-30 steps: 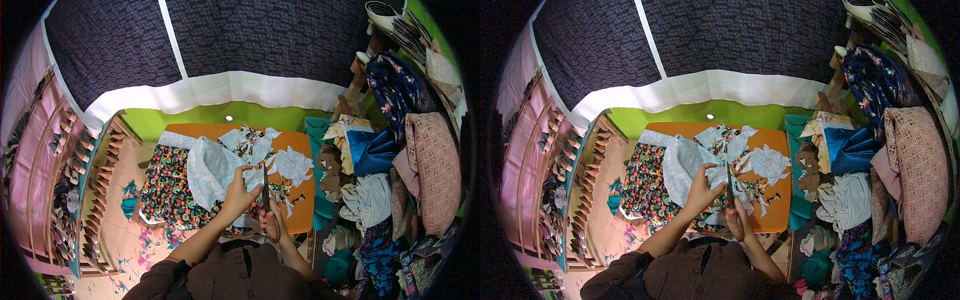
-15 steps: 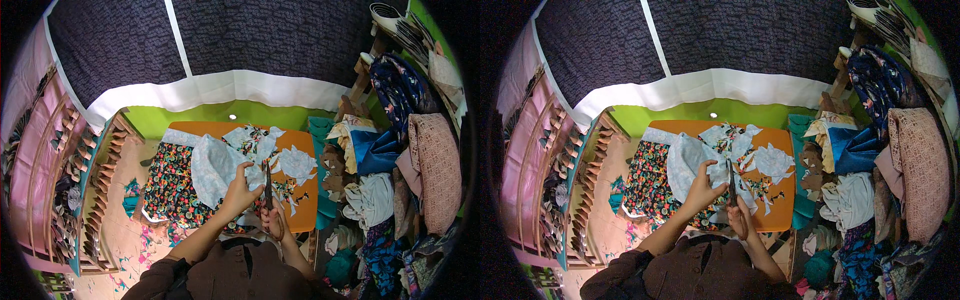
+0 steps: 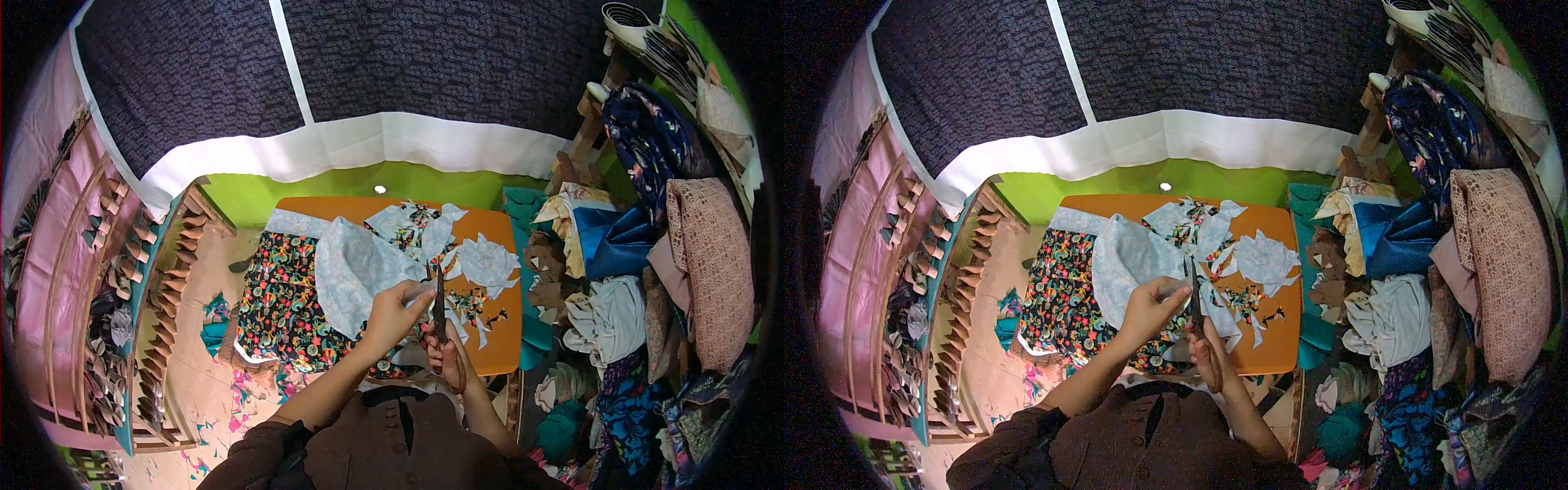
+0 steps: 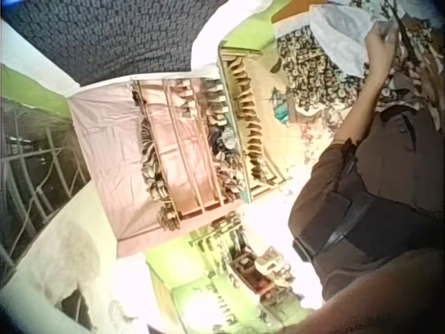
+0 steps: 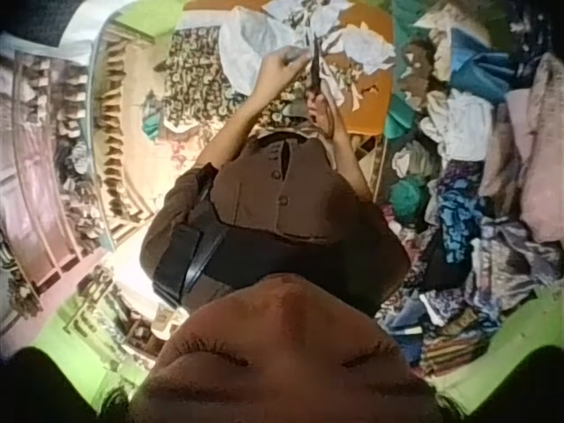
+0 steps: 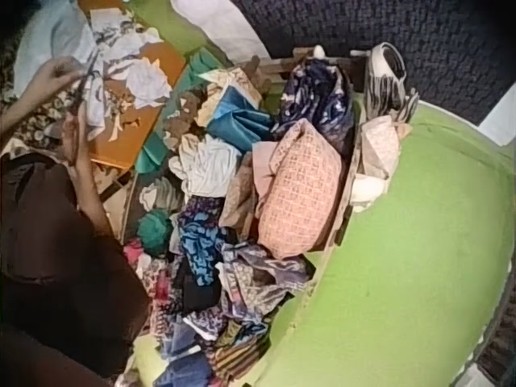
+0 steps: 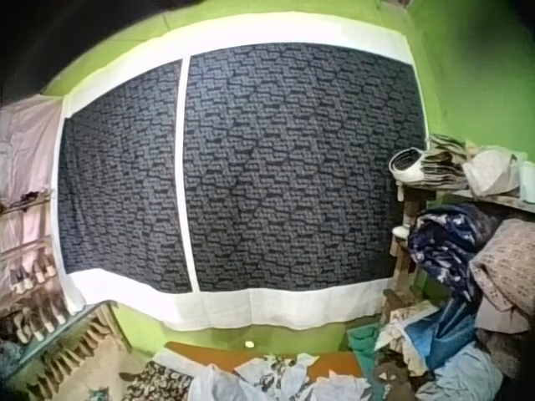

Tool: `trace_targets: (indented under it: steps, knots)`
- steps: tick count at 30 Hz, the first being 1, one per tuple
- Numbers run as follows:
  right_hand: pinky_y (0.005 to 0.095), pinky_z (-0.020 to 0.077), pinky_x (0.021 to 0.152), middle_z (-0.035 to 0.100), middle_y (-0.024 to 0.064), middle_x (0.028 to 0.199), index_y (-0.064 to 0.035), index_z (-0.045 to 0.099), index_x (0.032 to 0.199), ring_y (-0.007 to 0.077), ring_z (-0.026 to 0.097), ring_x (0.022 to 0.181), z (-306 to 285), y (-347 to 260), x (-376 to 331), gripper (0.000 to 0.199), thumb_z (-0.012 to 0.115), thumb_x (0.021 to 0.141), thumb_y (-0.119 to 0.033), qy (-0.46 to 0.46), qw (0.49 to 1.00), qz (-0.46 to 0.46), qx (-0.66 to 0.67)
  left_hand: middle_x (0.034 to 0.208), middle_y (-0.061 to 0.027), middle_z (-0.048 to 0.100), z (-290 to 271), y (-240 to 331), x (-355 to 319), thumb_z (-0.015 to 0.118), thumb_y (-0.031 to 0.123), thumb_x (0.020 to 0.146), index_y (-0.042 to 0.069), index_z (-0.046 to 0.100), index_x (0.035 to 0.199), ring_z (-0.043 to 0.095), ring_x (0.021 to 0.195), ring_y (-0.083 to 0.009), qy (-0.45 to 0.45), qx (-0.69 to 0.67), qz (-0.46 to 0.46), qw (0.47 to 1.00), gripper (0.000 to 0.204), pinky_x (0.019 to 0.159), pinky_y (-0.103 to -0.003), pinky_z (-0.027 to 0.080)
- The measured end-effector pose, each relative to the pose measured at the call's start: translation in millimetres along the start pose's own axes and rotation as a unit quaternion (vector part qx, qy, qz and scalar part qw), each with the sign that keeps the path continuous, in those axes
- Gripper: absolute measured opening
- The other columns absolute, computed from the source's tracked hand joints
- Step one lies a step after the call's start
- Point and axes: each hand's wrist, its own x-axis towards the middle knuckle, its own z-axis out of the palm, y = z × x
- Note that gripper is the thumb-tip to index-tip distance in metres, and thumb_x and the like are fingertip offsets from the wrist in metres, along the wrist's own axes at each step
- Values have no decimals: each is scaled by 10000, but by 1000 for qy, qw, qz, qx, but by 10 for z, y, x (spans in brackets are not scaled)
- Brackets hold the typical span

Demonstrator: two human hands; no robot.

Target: Cutting patterns out of fabric using scissors.

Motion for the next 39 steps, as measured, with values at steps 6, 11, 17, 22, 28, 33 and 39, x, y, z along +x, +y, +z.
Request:
trace_targets:
  steps: [6,11,17,22,28,33,39]
  knots:
    - [143,234,484,345,-37,760,-82,356,1013,26,273,578,-43,97,23,657,503,667,-621,36,996,38,67,706,-160,608,6,71,-42,583,221,763,-24,591,832,594,646,-158,11,-20,14,1000,255,571,-267,435]
    - [146,219,449,349,-41,726,-82,365,993,27,272,542,46,20,20,693,508,627,-653,54,998,4,-21,603,-33,573,-18,-43,28,594,193,757,-18,593,790,494,558,-65,1,-14,36,999,214,509,-220,397]
    - [147,218,445,343,-43,710,-88,368,1009,23,265,525,-47,49,64,695,490,631,-659,51,997,55,37,607,-37,572,-63,18,83,589,179,756,-22,595,773,492,563,-63,-61,-27,6,998,201,522,-218,398]
    - [141,215,435,324,-48,682,-81,375,977,17,261,520,37,-29,36,665,451,657,-658,46,998,-2,-31,595,-21,559,-70,-72,139,595,181,750,-16,601,766,483,548,-64,-89,-14,-3,996,198,508,-216,388]
    - [136,197,408,320,-47,679,-77,366,943,10,251,503,5,-149,33,670,415,656,-680,16,998,37,-46,587,-26,549,-129,-122,176,602,201,733,-14,610,788,465,531,-69,-126,-30,-32,991,222,492,-220,374]
    - [147,221,410,332,-45,676,-81,373,943,11,273,508,-20,-124,80,536,416,747,-578,50,998,32,4,562,-16,529,-159,-158,159,586,224,745,-21,589,757,466,543,-77,-116,-80,-54,989,246,506,-235,381]
    - [167,249,421,343,-39,671,-98,376,908,26,305,515,-143,55,127,306,441,845,-390,96,991,20,94,546,65,439,-141,-204,152,524,257,820,66,514,661,356,465,-24,-109,-182,-125,969,249,419,-182,258]
